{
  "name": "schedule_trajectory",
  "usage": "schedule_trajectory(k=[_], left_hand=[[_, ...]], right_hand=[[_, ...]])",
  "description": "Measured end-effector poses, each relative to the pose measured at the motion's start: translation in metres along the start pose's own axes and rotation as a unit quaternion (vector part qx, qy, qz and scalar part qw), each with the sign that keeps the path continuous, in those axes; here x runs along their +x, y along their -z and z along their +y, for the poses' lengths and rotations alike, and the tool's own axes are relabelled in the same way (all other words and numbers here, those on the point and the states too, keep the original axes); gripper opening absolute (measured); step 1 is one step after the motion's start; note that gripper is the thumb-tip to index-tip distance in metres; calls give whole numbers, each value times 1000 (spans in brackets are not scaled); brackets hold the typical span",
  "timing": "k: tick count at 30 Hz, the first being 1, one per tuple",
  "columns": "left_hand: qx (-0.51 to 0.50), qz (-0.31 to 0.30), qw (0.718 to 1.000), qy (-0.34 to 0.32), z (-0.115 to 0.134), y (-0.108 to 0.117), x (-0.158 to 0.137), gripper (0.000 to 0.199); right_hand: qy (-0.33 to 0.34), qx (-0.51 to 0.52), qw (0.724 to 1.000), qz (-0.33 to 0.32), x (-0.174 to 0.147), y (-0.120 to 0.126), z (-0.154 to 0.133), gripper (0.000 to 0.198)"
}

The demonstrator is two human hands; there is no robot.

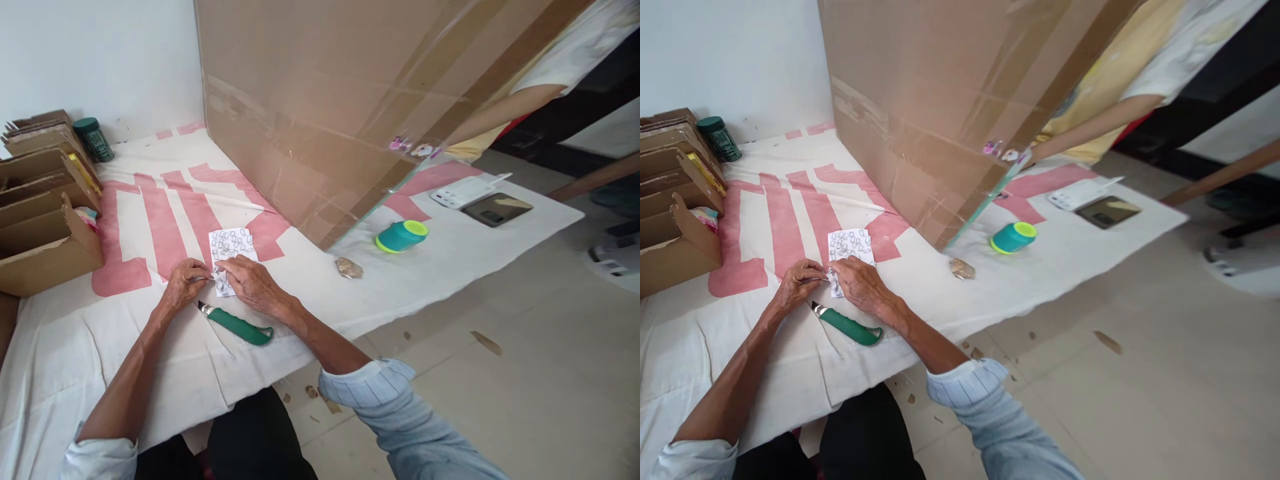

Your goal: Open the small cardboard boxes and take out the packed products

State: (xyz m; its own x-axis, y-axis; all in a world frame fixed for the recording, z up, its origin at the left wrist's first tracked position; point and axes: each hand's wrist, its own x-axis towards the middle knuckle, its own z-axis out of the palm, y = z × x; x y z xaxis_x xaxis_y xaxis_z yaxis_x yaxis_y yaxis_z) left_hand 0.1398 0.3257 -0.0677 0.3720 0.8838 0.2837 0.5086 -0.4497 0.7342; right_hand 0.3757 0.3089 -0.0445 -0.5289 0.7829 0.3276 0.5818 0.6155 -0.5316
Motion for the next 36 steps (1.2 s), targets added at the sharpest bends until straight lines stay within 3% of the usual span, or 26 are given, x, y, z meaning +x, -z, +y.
schedule_trajectory(k=[12,26,36], left_hand=[[79,-14,997,-17,3,-3,-2,17],[26,-24,999,-42,-1,4,-4,15],[12,-24,999,-39,-4,5,-6,15]], right_hand=[[7,-15,999,-48,0,-5,-3,43],[-12,-29,996,-84,0,-3,-12,39],[10,-30,998,-62,-3,-10,-6,34]])
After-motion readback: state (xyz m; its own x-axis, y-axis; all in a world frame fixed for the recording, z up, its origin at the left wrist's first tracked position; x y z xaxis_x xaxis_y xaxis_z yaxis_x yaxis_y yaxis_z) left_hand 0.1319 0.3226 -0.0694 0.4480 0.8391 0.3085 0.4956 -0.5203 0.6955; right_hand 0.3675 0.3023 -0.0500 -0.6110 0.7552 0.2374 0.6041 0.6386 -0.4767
